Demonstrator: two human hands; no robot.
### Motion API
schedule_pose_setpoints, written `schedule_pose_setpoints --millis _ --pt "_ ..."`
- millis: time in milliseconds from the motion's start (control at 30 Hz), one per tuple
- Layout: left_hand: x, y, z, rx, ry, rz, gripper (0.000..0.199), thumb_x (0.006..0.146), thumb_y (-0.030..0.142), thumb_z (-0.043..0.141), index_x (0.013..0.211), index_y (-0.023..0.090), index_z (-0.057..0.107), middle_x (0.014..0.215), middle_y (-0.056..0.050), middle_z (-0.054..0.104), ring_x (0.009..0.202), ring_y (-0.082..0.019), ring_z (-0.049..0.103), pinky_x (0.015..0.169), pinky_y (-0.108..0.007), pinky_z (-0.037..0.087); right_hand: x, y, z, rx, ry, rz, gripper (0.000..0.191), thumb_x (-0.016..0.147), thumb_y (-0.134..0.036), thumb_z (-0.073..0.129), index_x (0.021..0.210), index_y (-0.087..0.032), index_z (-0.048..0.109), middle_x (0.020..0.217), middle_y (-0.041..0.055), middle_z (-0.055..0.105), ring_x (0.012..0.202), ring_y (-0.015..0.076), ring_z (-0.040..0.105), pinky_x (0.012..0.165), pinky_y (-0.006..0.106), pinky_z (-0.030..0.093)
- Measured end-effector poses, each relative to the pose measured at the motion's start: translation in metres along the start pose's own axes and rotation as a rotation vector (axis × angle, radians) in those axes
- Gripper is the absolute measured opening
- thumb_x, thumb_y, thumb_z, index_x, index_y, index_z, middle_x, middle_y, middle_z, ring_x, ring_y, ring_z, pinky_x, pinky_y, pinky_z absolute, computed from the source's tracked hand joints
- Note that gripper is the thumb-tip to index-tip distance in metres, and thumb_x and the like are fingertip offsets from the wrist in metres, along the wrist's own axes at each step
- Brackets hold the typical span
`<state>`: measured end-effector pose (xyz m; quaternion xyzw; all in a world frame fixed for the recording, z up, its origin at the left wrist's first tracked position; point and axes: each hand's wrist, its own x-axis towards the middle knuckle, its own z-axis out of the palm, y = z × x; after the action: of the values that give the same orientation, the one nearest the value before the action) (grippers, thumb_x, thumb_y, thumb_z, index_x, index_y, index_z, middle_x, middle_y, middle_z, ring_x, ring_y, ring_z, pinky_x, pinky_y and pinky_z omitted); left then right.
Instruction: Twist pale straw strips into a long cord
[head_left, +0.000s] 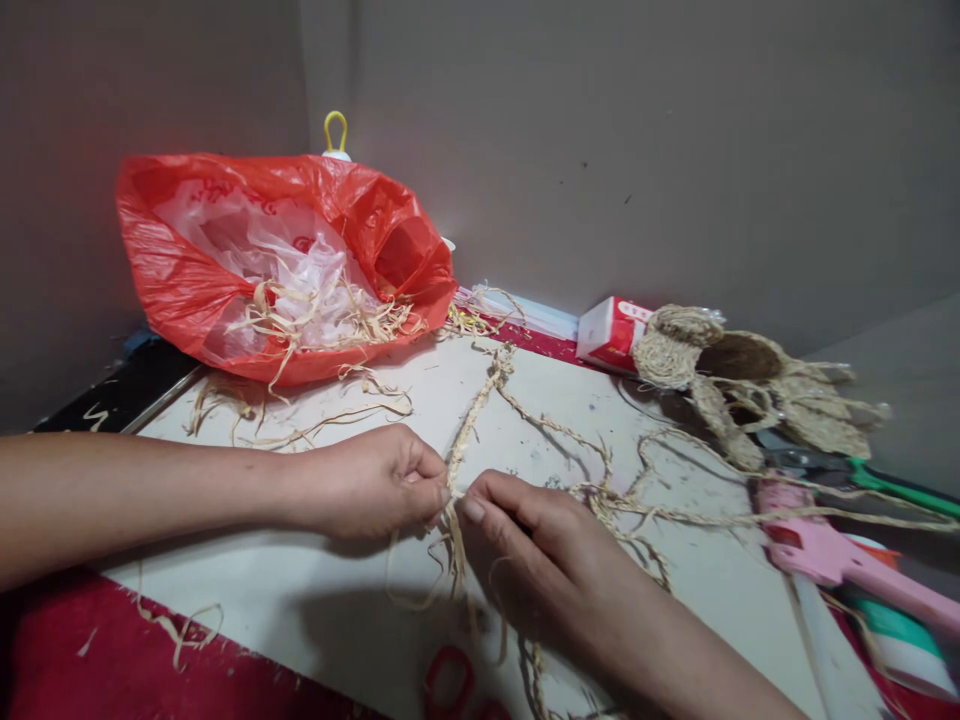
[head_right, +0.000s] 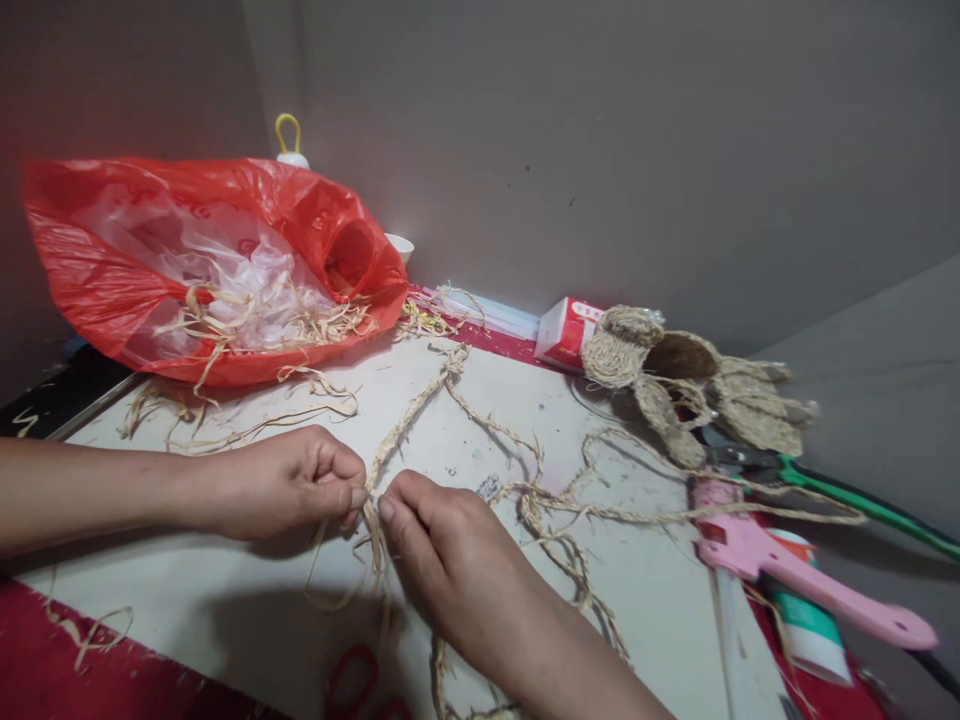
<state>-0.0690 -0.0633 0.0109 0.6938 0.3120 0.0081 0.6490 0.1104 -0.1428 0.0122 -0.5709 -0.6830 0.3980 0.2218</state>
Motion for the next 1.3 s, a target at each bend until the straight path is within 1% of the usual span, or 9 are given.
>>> schedule_pose_setpoints --millis 233,467,600,733,867,967,1067,1167,1300 --pt "-0.002 -0.006 0.012 -0.115 0.054 0.022 0.024 0.081 0.025 0.043 0.059 0.017 0.044 0.050 0.007 0.035 0.046 -0.006 0.026 0.043 -0.020 0.021 -0.003 0.000 0.016 0.012 0.015 0.059 0.036 0.094 -0.039 0.037 0.062 -0.021 0.042 0.052 -0.0027 0.043 0.047 0.0106 0.037 0.044 0.023 0.027" --pt "-0.006 -0.011 0.018 -0.252 0.070 0.101 0.024 0.083 0.021 0.046 0.061 0.014 0.051 0.052 0.007 0.041 0.050 -0.006 0.034 0.050 -0.017 0.031 -0.012 -0.005 0.037 -0.107 0.072 0.068 0.031 0.091 -0.031 0.039 0.063 -0.020 0.044 0.052 -0.0022 0.050 0.046 0.0099 0.041 0.045 0.021 0.028" --pt "-0.007 -0.012 0.018 -0.291 0.016 0.128 0.025 0.085 0.024 0.047 0.062 0.013 0.052 0.059 0.003 0.052 0.055 -0.007 0.044 0.056 -0.018 0.037 -0.016 -0.016 0.035 -0.186 0.009 0.107 0.020 0.082 -0.024 0.046 0.063 -0.020 0.050 0.052 -0.0015 0.057 0.046 0.0105 0.048 0.044 0.020 0.027" --pt "-0.007 -0.013 0.019 -0.312 0.004 0.123 0.027 0.086 0.025 0.048 0.061 0.013 0.053 0.054 0.005 0.049 0.053 -0.006 0.043 0.056 -0.017 0.037 -0.014 -0.014 0.034 -0.262 -0.099 0.073 0.003 0.066 -0.022 0.056 0.068 -0.021 0.055 0.054 -0.0001 0.061 0.049 0.0143 0.054 0.042 0.022 0.024" --pt "-0.008 -0.011 0.020 -0.381 -0.043 0.124 0.027 0.086 0.026 0.047 0.070 0.009 0.061 0.066 -0.002 0.061 0.064 -0.011 0.054 0.066 -0.023 0.043 -0.011 -0.006 0.040 -0.337 -0.097 0.064 0.016 0.059 -0.019 0.058 0.075 -0.021 0.060 0.054 0.0009 0.063 0.044 0.0149 0.052 0.041 0.024 0.025" --pt "-0.008 -0.010 0.021 -0.399 -0.044 0.116 0.027 0.085 0.025 0.047 0.071 0.009 0.063 0.071 -0.006 0.064 0.068 -0.013 0.057 0.067 -0.024 0.044 -0.011 -0.005 0.047 -0.475 -0.075 0.050 0.023 0.055 -0.018 0.060 0.078 -0.019 0.061 0.058 0.0039 0.066 0.042 0.0156 0.053 0.039 0.024 0.025" --pt "-0.007 -0.009 0.022 -0.475 -0.087 0.110 0.025 0.084 0.023 0.048 0.068 0.010 0.062 0.068 -0.004 0.065 0.062 -0.010 0.055 0.066 -0.023 0.044 -0.013 -0.005 0.054 -0.672 -0.011 -0.023 0.025 0.055 -0.016 0.059 0.079 -0.017 0.061 0.059 0.0063 0.067 0.042 0.0174 0.056 0.036 0.025 0.022" --pt "-0.005 -0.012 0.023 -0.506 -0.080 0.065 0.024 0.082 0.024 0.050 0.066 0.011 0.060 0.066 -0.003 0.064 0.059 -0.009 0.054 0.062 -0.022 0.043 -0.016 -0.002 0.060 -0.838 0.087 -0.171 0.023 0.058 -0.013 0.058 0.081 -0.015 0.061 0.054 0.0050 0.065 0.037 0.0189 0.056 0.036 0.027 0.019" --pt "-0.006 -0.012 0.023 -0.423 -0.046 0.028 0.025 0.083 0.031 0.052 0.068 0.012 0.059 0.060 0.000 0.060 0.053 -0.009 0.049 0.052 -0.020 0.038 -0.021 0.002 0.063 -0.875 0.132 -0.309 0.018 0.063 -0.008 0.056 0.079 -0.017 0.057 0.056 0.0028 0.064 0.038 0.0167 0.056 0.036 0.027 0.023"
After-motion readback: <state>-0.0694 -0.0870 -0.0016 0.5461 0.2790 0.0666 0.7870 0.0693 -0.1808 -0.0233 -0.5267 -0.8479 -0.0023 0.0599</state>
